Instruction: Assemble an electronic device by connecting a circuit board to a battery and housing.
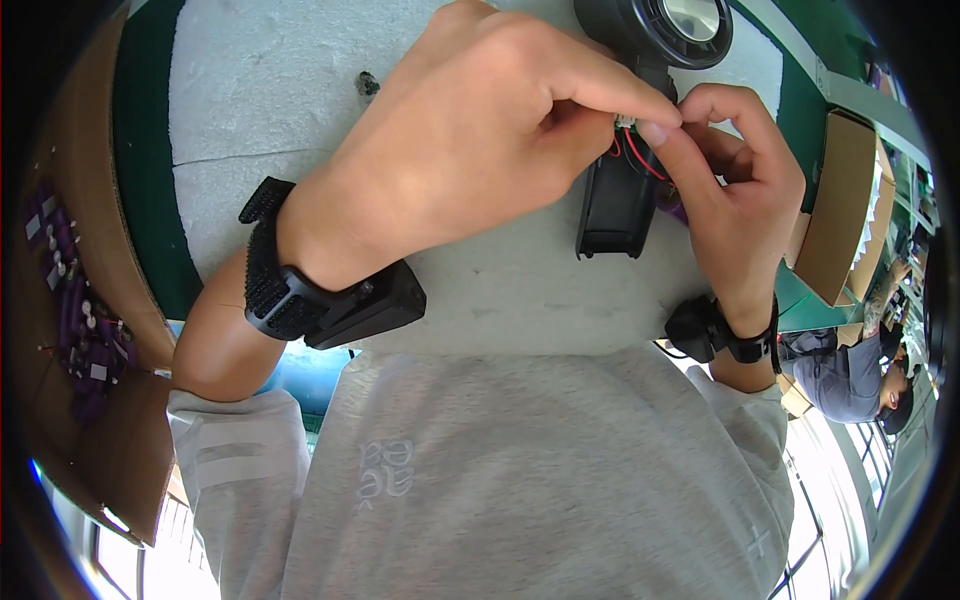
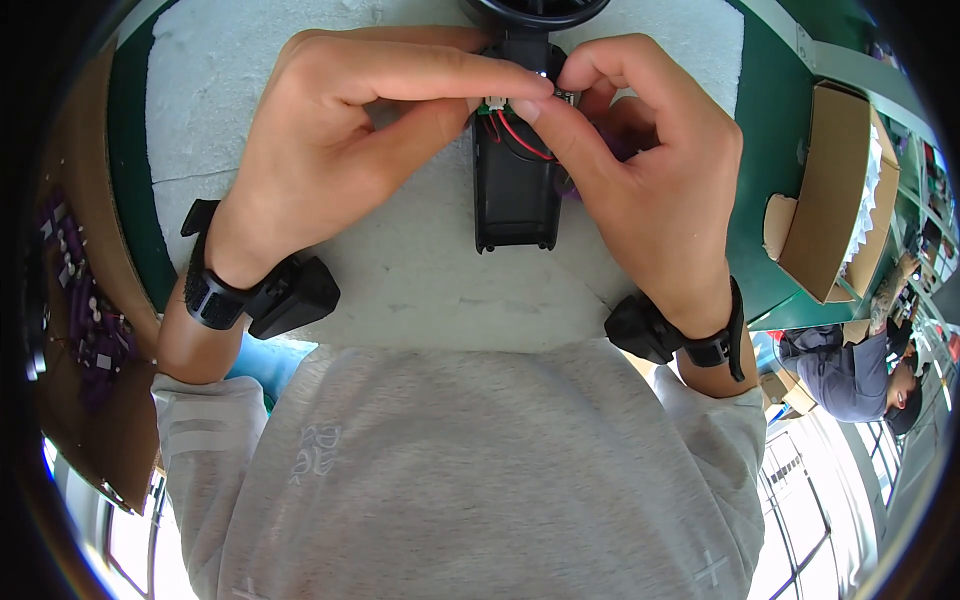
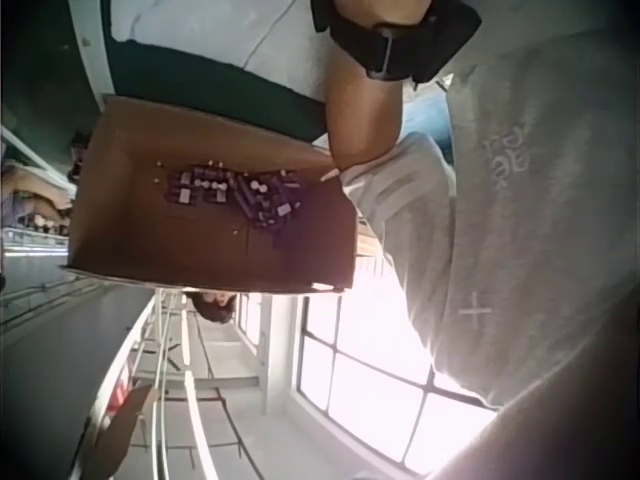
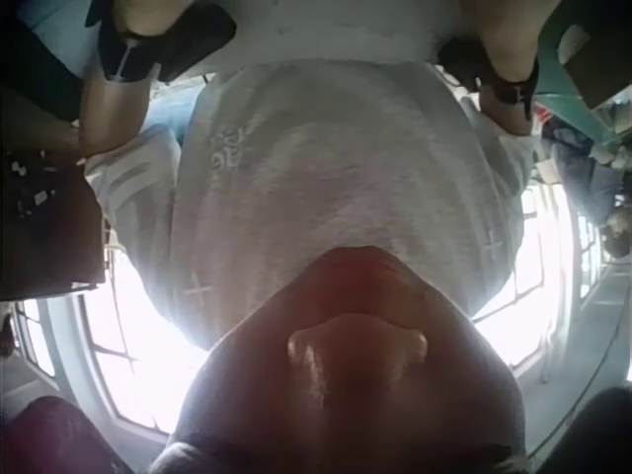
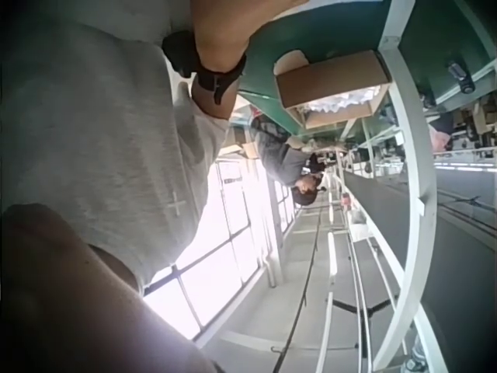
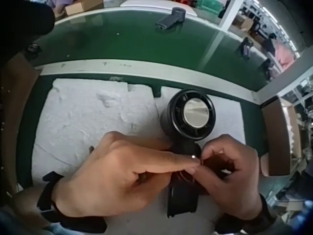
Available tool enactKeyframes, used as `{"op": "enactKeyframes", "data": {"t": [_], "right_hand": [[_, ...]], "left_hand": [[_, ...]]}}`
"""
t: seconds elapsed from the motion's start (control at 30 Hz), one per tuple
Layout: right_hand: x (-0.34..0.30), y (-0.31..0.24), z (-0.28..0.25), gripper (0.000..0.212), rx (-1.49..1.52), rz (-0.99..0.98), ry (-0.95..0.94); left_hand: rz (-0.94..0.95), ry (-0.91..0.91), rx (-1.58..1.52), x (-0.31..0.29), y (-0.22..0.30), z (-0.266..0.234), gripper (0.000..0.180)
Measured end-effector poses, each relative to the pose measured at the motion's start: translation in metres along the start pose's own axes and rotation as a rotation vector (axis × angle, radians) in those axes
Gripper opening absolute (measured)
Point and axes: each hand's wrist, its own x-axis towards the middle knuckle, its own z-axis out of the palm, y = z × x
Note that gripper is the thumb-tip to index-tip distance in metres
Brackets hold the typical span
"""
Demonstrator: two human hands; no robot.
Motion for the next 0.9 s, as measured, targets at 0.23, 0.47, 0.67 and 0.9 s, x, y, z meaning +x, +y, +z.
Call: {"op": "enactKeyframes", "data": {"t": [0.23,0.47,0.67,0.9], "right_hand": [[0.003,0.001,-0.009,0.023,-0.03,0.062,-0.178],[0.001,-0.001,-0.026,0.057,0.142,0.091,-0.423],[0.003,-0.005,-0.029,0.066,0.092,0.043,-0.351],[0.009,0.014,-0.042,0.05,-0.176,-0.28,-0.278]], "left_hand": [[-0.108,0.029,0.061,-0.003,0.012,-0.005,0.03],[-0.168,-0.044,0.016,0.001,0.011,-0.015,0.032],[-0.293,0.033,-0.144,-0.001,0.012,-0.026,0.034],[-0.251,-0.038,-0.114,0.003,0.014,-0.029,0.038]]}}
